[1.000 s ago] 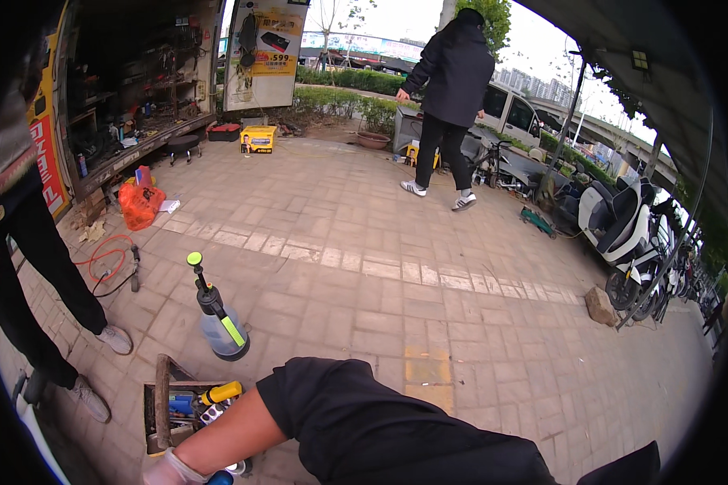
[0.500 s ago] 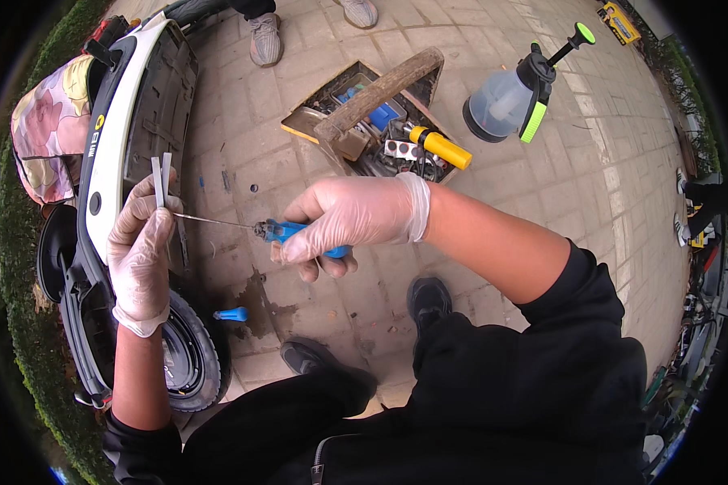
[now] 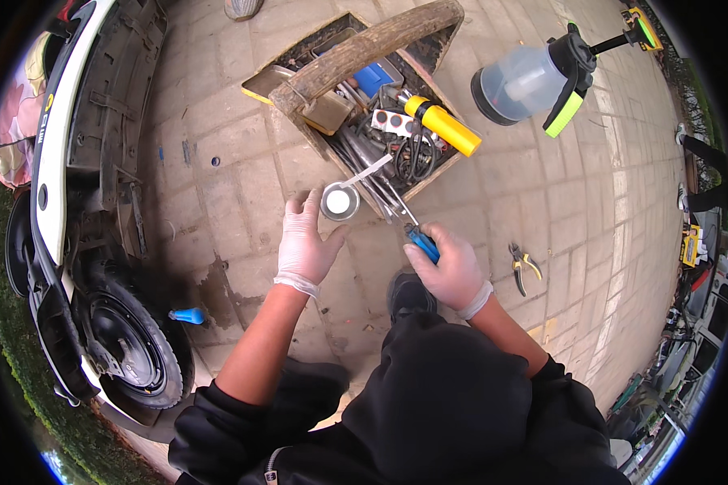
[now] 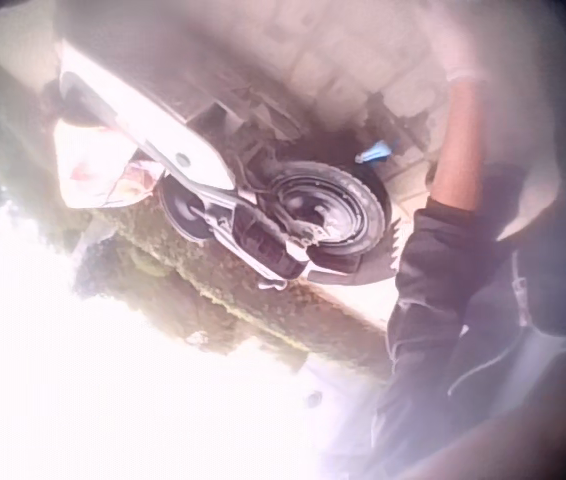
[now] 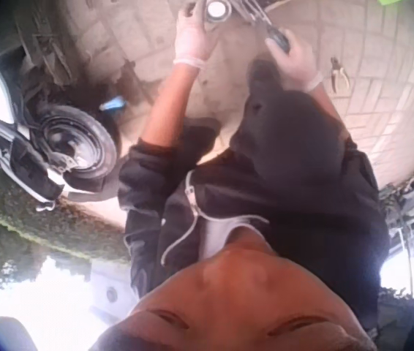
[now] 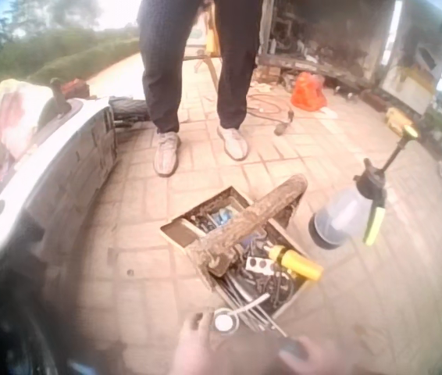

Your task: The person repairs a punctured scooter tire by probing the puncture, preparing a rubber patch with adhesive, and inserting the patch into the tire using a screwdriver and pliers. The person works on the tire while the scooter is parked on a paved outdoor area.

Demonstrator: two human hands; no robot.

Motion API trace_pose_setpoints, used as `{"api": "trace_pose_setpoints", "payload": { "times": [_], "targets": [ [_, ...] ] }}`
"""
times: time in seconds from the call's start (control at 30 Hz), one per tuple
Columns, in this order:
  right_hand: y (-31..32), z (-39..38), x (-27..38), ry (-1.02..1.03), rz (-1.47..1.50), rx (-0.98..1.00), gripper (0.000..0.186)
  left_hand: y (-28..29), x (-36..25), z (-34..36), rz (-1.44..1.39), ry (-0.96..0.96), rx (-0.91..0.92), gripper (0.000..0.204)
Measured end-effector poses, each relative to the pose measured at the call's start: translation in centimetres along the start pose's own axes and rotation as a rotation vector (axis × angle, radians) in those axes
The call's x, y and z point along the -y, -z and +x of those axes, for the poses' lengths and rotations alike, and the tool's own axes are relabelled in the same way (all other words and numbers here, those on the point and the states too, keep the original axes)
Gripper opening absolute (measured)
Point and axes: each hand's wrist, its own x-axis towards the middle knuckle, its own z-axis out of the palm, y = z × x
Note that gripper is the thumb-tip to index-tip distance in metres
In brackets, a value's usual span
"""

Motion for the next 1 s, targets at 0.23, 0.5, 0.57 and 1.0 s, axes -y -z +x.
{"api": "trace_pose_setpoints", "payload": {
  "times": [0.23,0.5,0.57,1.0],
  "targets": [
    [-0.5,-0.3,-1.6,-0.112,0.179,-0.136,0.027,-1.3,0.2,2.3,0.03,-0.032,0.11,0.051],
    [-1.2,0.1,-1.7,-0.151,0.267,-0.107,0.025,-3.0,1.1,2.0,0.012,-0.124,-0.097,0.046],
    [-1.4,0.3,-1.6,-0.126,0.265,-0.112,0.024,-3.3,1.1,2.0,-0.012,-0.064,-0.099,0.047],
    [-1.3,0.2,-1.8,-0.164,0.32,-0.095,0.024,-1.2,0.8,0.5,-0.195,0.061,-0.249,0.037]
  ]
}}
